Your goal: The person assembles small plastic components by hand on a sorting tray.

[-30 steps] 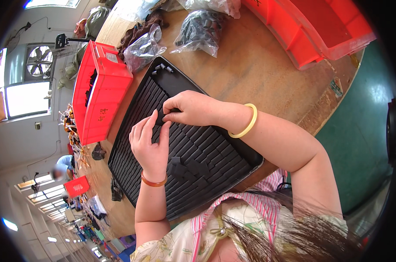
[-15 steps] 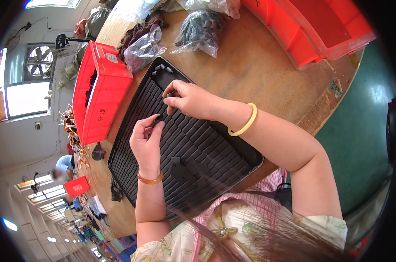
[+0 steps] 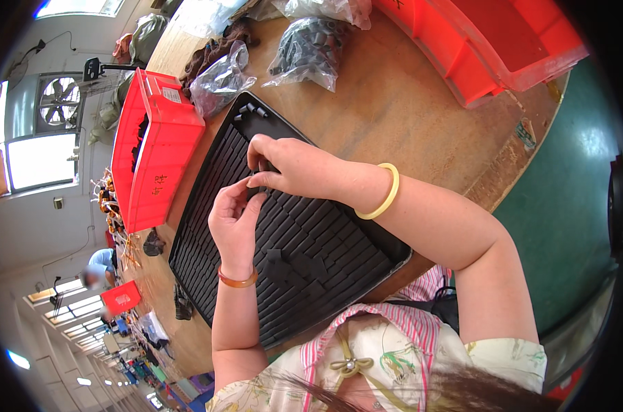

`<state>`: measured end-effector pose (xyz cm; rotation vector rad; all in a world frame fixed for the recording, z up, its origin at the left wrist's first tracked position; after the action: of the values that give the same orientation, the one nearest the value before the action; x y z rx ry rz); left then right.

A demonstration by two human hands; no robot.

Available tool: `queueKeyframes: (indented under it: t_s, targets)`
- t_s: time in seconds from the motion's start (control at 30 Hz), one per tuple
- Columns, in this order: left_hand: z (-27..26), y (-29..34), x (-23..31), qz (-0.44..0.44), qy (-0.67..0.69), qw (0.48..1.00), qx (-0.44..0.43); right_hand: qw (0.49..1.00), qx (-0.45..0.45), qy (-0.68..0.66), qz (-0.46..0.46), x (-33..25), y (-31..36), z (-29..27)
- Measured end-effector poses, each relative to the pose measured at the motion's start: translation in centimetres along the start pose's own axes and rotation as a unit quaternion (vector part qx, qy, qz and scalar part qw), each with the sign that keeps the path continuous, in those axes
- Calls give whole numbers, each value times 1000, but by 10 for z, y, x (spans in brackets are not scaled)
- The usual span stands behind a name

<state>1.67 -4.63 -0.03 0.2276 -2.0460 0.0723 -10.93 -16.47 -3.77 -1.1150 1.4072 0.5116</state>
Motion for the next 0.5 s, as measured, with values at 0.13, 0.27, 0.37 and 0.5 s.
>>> queueKeyframes:
  t_s: [0.13, 0.27, 0.37, 0.5]
  targets:
    - [2, -2, 0, 7, -7, 1000, 19, 1000, -15, -18, 9, 1, 0, -3]
    - [0, -3, -2, 0, -51, 998, 32, 998, -1, 12, -57, 1, 1, -3]
    - [-1, -4, -8, 34, -73, 996, 38, 998, -5, 32, -56, 1, 1, -2]
    - [-2, -7, -8, 76, -72, 993, 52, 998, 33, -14, -51, 1, 0, -3]
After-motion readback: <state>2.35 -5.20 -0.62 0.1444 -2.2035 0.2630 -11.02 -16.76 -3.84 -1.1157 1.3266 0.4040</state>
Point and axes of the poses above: each hand's wrist, its own y-axis away from the middle knuckle, its own z-axis out of the palm, x = y × z, the point moved 3 cm from there along -y, towards the middle knuckle, and after that the axes turned 14 degrees about -x, right-handed, at the moved point
